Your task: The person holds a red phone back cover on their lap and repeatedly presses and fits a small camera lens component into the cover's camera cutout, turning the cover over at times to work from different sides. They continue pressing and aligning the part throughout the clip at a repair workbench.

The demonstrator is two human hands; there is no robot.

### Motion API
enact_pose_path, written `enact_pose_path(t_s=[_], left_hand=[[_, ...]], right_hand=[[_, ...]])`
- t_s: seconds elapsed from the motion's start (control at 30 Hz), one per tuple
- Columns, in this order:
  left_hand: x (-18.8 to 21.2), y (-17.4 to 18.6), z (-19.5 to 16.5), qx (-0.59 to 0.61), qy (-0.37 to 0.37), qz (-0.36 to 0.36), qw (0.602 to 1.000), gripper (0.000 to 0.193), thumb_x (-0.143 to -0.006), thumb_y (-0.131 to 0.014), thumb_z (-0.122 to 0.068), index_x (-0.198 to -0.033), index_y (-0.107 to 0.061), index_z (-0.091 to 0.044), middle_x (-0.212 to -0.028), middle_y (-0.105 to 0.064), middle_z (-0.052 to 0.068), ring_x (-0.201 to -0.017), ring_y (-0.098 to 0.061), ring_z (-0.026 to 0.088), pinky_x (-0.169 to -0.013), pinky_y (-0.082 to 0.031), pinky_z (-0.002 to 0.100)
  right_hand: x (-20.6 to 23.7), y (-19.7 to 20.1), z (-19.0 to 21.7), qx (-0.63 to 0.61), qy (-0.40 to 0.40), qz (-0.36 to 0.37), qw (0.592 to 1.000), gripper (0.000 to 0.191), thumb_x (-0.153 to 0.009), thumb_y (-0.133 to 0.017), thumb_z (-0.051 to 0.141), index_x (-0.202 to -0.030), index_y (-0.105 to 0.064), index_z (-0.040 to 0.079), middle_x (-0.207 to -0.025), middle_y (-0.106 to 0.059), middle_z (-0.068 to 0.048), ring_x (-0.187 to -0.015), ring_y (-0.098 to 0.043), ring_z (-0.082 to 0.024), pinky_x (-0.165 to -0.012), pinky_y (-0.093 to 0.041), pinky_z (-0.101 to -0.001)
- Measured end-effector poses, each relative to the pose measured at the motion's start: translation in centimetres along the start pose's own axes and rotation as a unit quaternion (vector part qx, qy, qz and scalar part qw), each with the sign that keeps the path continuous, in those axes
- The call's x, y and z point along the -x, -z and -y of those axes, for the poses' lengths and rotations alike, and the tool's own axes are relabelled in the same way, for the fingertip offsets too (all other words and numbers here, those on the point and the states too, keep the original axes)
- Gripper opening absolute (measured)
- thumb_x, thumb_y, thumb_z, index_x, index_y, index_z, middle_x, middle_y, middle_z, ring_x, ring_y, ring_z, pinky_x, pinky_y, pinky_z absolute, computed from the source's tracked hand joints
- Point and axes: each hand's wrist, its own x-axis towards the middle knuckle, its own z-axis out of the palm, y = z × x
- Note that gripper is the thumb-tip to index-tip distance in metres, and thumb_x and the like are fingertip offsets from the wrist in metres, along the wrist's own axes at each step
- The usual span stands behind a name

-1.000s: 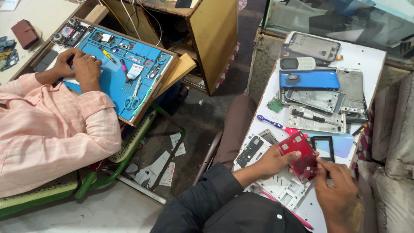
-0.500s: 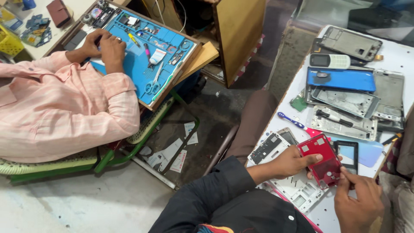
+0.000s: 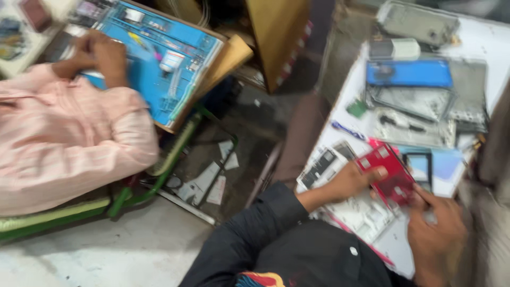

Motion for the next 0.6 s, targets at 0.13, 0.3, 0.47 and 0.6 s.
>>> enact_pose_path(t_s=[0.13, 0.3, 0.47, 0.6], left_hand=[[0.5, -0.6, 0.4, -0.011, 0.071, -0.027, 0.997, 0.036, -0.102, -0.062, -0.035, -0.112, -0.066, -0.001, -0.084, -0.071, 0.005, -0.062, -0.064, 0.011, -0.058, -0.055, 0.03], [2.0, -0.8, -0.5, 0.021, 0.023, 0.018, 0.999, 0.033, -0.111, -0.057, -0.032, -0.11, -0.067, 0.0, -0.085, -0.071, 0.006, -0.068, -0.062, 0.011, -0.068, -0.052, 0.027], [2.1, -1.6, -1.4, 0.038, 0.022, 0.018, 0.999, 0.027, -0.11, -0.056, -0.023, -0.112, -0.066, 0.003, -0.087, -0.071, 0.007, -0.066, -0.062, 0.011, -0.065, -0.052, 0.027], [2.1, -1.5, -1.5, 0.047, 0.013, 0.022, 0.999, 0.029, -0.112, -0.056, -0.023, -0.116, -0.065, 0.004, -0.087, -0.071, 0.008, -0.068, -0.062, 0.011, -0.067, -0.051, 0.027]], right_hand=[[0.0, 0.8, -0.2, 0.0, 0.03, 0.006, 1.0, 0.009, -0.107, -0.077, 0.008, -0.101, -0.071, 0.003, -0.096, -0.069, -0.013, -0.089, -0.066, -0.031, -0.081, -0.051, -0.0392], [0.2, 1.5, -1.2, -0.072, 0.002, 0.0, 0.997, 0.009, -0.105, -0.078, -0.005, -0.109, -0.071, 0.0, -0.098, -0.068, -0.014, -0.087, -0.064, -0.027, -0.08, -0.051, -0.035], [-0.1, 1.8, -0.3, -0.136, -0.059, -0.012, 0.989, 0.015, -0.107, -0.076, -0.008, -0.118, -0.074, 0.002, -0.095, -0.066, -0.012, -0.081, -0.062, -0.021, -0.074, -0.049, -0.0308], [-0.3, 1.9, 0.8, -0.074, -0.019, 0.029, 0.997, 0.015, -0.101, -0.079, -0.006, -0.112, -0.074, 0.003, -0.097, -0.068, -0.01, -0.084, -0.063, -0.022, -0.077, -0.048, -0.033]])
